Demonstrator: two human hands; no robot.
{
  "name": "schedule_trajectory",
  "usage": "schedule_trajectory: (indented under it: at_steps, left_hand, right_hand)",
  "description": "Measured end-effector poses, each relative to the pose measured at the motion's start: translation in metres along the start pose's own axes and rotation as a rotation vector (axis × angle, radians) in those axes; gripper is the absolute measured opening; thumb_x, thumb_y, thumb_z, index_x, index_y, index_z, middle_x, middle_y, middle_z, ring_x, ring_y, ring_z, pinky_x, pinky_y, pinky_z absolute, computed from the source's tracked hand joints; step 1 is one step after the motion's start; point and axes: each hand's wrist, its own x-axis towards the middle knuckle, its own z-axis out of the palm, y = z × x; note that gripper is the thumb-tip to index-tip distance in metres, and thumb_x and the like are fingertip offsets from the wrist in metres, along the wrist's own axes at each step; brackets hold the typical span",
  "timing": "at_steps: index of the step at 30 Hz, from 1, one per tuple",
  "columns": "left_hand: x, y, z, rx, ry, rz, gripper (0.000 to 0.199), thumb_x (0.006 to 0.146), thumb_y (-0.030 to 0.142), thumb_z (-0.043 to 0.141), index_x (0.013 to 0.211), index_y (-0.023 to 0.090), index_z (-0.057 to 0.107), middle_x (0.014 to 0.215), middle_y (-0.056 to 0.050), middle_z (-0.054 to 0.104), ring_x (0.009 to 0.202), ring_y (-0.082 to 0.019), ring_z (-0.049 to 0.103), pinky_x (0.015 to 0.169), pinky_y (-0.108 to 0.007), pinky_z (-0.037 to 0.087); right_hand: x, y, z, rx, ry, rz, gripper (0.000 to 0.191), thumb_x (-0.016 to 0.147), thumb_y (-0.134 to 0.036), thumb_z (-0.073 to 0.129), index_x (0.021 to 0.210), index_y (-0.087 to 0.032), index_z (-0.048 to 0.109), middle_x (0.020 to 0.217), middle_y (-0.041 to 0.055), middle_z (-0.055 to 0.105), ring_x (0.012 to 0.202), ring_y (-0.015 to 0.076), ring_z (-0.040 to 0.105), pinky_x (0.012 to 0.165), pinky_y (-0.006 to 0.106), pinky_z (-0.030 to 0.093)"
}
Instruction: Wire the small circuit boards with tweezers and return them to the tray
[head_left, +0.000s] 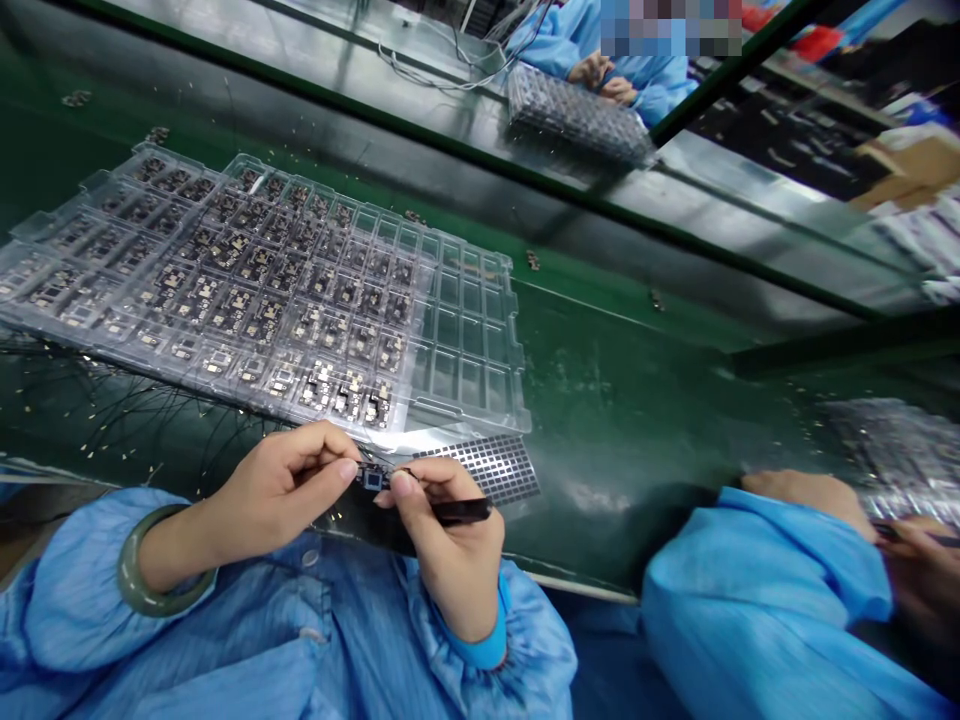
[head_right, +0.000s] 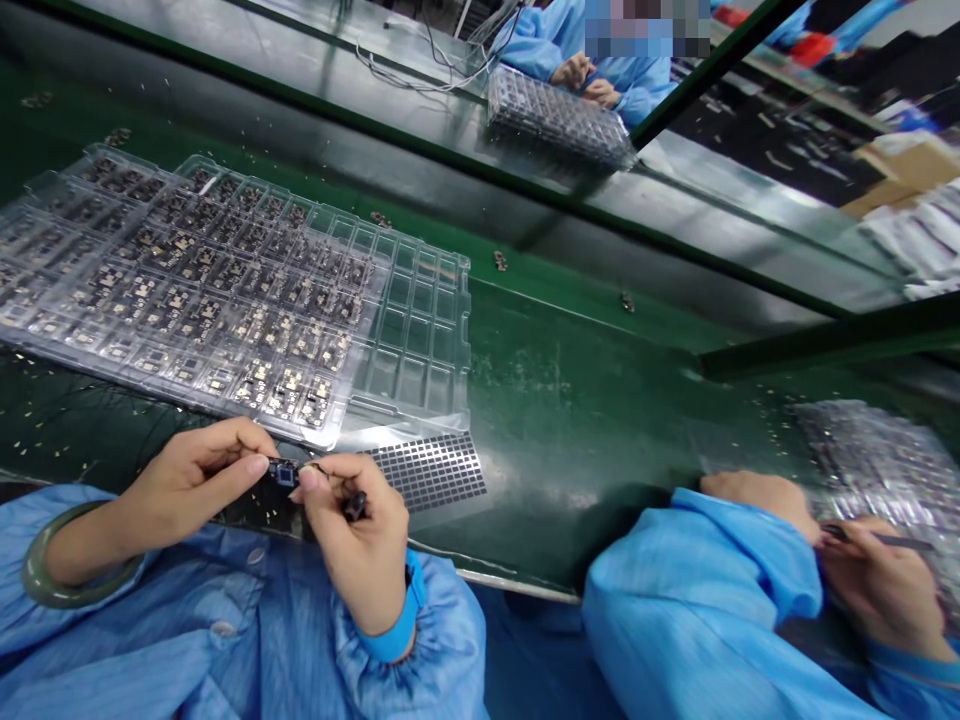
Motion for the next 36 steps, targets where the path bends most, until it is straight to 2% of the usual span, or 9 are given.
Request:
schedule_trajectory:
  at_steps: [13,17,19,21,24,27,31,36]
  left_hand:
    - [-0.002,-0.003,0.001,0.029,0.047,0.051,0.017,0.093,0.028,0.048,0.084,0.017,0.057,0.066,0.003,0.049,0.056,-0.009,0.043,0.052,-0.020,0.036]
    - [-0.004,-0.002,0.000,0.063,0.032,0.086,0.016,0.092,0.025,0.047,0.081,0.017,0.055,0.063,0.005,0.046,0.054,-0.009,0.042,0.050,-0.019,0.035]
    - [-0.006,-0.002,0.000,0.076,0.024,0.086,0.015,0.092,0.024,0.047,0.080,0.018,0.054,0.060,0.006,0.045,0.052,-0.008,0.041,0.048,-0.018,0.034]
    - [-0.007,-0.001,0.000,0.086,0.008,0.075,0.014,0.091,0.023,0.047,0.079,0.018,0.053,0.059,0.006,0.043,0.050,-0.008,0.040,0.047,-0.018,0.033]
    - [-0.007,-0.001,0.001,0.107,-0.069,0.060,0.014,0.090,0.022,0.047,0.078,0.018,0.053,0.057,0.007,0.041,0.048,-0.007,0.038,0.045,-0.017,0.031]
    - [-0.006,0.000,0.005,0.130,-0.175,0.057,0.015,0.090,0.021,0.047,0.076,0.018,0.052,0.058,0.007,0.041,0.050,-0.008,0.039,0.047,-0.018,0.032]
    - [-0.001,0.003,0.013,0.191,-0.314,0.001,0.017,0.090,0.022,0.046,0.076,0.018,0.054,0.067,0.004,0.047,0.057,-0.009,0.044,0.052,-0.020,0.036]
    - [0.005,0.002,0.020,0.242,-0.397,-0.016,0.015,0.091,0.021,0.045,0.080,0.018,0.056,0.086,0.000,0.054,0.069,-0.011,0.052,0.060,-0.020,0.041]
  right_hand:
    - [-0.004,0.000,0.003,0.016,0.001,0.015,0.004,0.086,-0.024,0.063,0.082,-0.024,0.064,0.064,-0.0047,0.068,0.054,0.0085,0.059,0.053,0.018,0.044]
    - [-0.003,-0.002,-0.006,0.038,-0.047,0.014,0.006,0.086,-0.026,0.062,0.086,-0.024,0.068,0.069,-0.0024,0.068,0.056,0.0098,0.057,0.055,0.021,0.044]
    - [0.001,-0.001,-0.018,0.144,0.023,-0.042,0.013,0.088,-0.031,0.059,0.085,-0.024,0.070,0.077,-0.0006,0.069,0.058,0.0098,0.056,0.058,0.022,0.046]
    - [0.005,0.003,-0.032,0.283,0.165,-0.093,0.021,0.088,-0.036,0.056,0.081,-0.022,0.071,0.085,0.0013,0.068,0.067,0.0113,0.058,0.064,0.024,0.049]
    - [0.006,0.013,-0.053,0.363,0.318,-0.034,0.033,0.089,-0.046,0.052,0.079,-0.021,0.070,0.087,0.0024,0.069,0.078,0.0130,0.064,0.069,0.025,0.053]
    - [-0.002,0.024,-0.063,0.285,0.348,0.080,0.036,0.090,-0.052,0.049,0.085,-0.022,0.067,0.081,0.0012,0.070,0.069,0.0125,0.067,0.064,0.026,0.057]
    - [-0.017,0.030,-0.060,0.082,0.291,0.187,0.020,0.080,-0.039,0.069,0.088,-0.021,0.063,0.085,0.0015,0.071,0.074,0.0162,0.070,0.071,0.033,0.061]
    - [-0.024,0.030,-0.055,-0.155,0.242,0.241,0.017,0.079,-0.035,0.070,0.084,-0.021,0.063,0.072,0.0006,0.068,0.063,0.0171,0.070,0.059,0.028,0.059]
